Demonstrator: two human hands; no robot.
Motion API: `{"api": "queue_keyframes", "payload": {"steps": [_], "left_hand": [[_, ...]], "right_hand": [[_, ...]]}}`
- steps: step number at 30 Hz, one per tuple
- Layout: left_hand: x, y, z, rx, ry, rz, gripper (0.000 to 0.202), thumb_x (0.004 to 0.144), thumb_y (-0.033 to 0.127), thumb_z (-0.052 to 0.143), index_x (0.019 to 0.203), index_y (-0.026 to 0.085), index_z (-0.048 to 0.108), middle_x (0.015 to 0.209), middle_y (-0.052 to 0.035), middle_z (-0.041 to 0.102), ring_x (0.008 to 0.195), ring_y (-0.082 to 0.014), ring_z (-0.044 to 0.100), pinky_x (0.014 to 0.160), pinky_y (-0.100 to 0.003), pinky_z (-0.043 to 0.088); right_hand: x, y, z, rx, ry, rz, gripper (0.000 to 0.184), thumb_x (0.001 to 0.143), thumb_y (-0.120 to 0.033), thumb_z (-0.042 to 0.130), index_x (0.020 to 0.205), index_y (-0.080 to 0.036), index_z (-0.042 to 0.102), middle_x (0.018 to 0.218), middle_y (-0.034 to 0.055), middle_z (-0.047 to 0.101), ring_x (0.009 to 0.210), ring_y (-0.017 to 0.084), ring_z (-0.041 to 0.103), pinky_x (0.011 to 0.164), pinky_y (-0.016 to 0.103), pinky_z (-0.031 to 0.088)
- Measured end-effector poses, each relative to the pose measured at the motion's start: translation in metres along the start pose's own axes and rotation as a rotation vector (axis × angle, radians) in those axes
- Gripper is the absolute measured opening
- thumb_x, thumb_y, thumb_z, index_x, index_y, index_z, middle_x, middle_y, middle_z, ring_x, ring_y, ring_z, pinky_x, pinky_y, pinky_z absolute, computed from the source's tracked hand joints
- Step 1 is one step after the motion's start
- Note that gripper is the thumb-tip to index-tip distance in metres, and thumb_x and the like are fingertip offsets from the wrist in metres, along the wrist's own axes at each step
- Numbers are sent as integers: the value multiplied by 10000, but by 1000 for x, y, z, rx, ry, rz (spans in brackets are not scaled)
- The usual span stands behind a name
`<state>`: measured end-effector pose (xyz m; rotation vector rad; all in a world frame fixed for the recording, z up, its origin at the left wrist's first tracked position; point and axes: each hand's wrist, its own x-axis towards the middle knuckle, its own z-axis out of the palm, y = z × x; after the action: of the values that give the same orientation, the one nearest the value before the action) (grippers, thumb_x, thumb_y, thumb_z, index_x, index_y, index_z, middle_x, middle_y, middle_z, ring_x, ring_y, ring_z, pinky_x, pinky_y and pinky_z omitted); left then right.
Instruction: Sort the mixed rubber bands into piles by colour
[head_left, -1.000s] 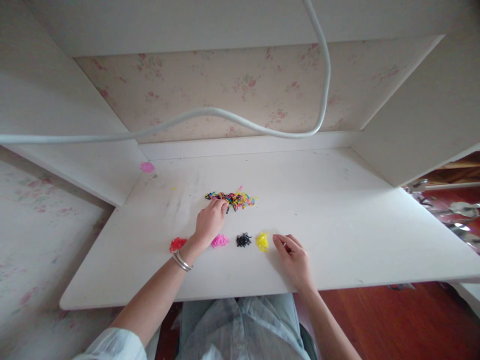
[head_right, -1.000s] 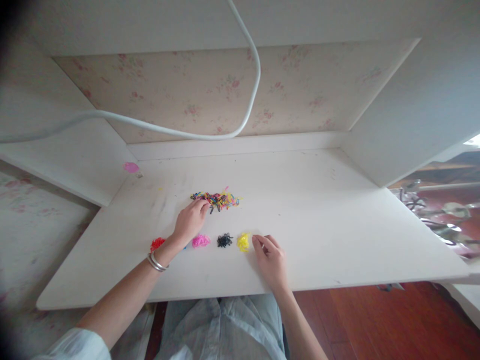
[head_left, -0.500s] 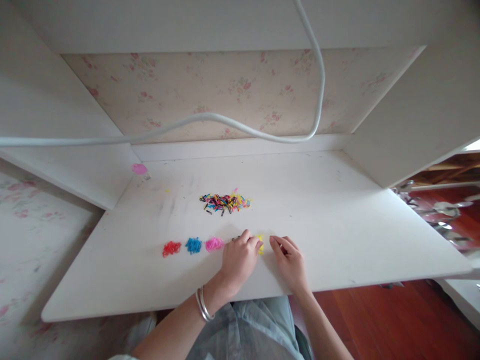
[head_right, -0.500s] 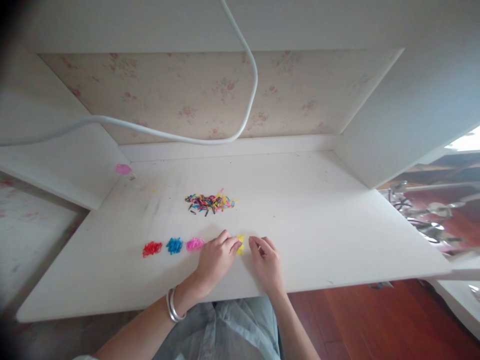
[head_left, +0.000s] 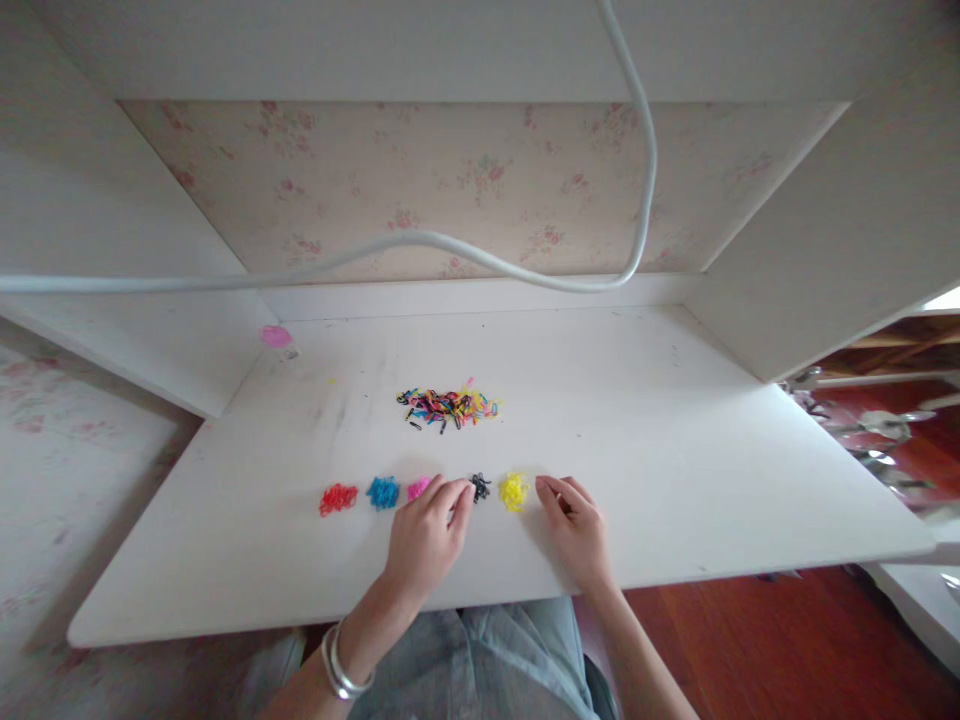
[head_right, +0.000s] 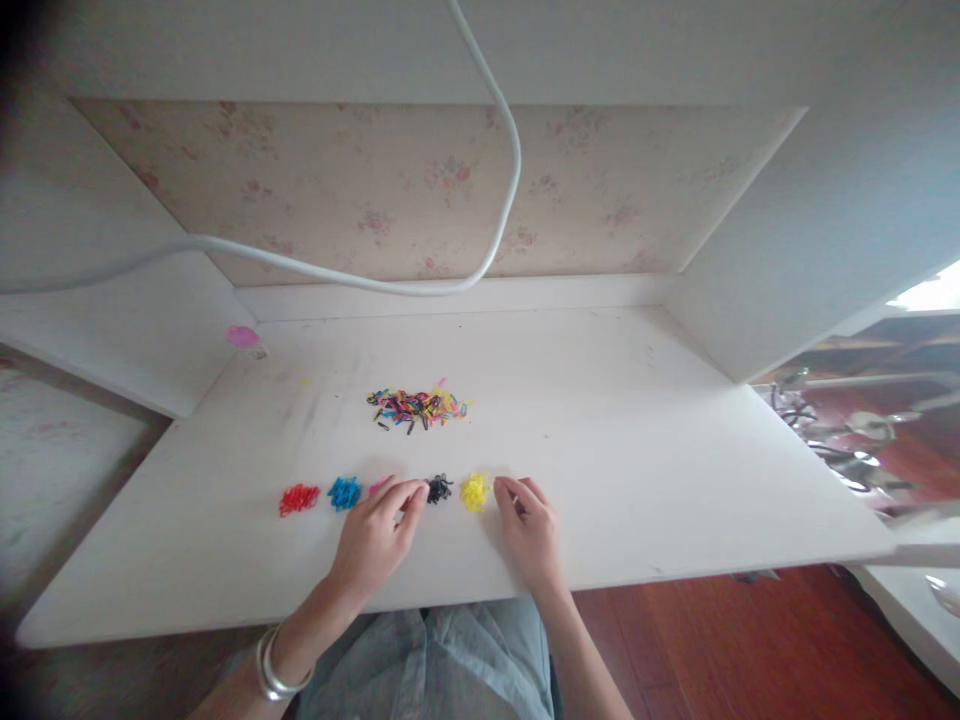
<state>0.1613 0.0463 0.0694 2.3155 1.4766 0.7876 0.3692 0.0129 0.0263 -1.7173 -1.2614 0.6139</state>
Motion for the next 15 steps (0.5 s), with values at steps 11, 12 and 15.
{"api": "queue_keyframes", "payload": {"steps": [11, 12, 15], "left_hand": [[-90, -96, -38, 125, 367, -374, 160, 877, 305, 525, 812, 181, 603, 662, 7, 641, 542, -73, 563, 550, -170, 407], [-94, -100, -38, 127, 362, -389, 180, 884, 302, 513, 776, 181, 592, 616, 17, 615, 512, -70, 541, 536, -173, 394], [-100, -105, -32, 151, 331, -351, 270, 891, 302, 495, 652, 184, 536, 497, 38, 504, 444, -69, 464, 497, -197, 343]], "right_hand": [[13, -23, 7, -123, -23, -20, 334, 881, -459, 499, 859, -207, 717, 708, -6, 590, 535, 90, 467, 542, 214, 384], [17, -30, 10, -156, -31, -60, 327, 886, -447, 493, 867, -211, 719, 700, -9, 589, 532, 86, 471, 547, 210, 384], [32, -54, 24, -274, -113, -198, 311, 906, -404, 462, 884, -234, 722, 717, -11, 606, 563, 81, 511, 585, 199, 390]]}}
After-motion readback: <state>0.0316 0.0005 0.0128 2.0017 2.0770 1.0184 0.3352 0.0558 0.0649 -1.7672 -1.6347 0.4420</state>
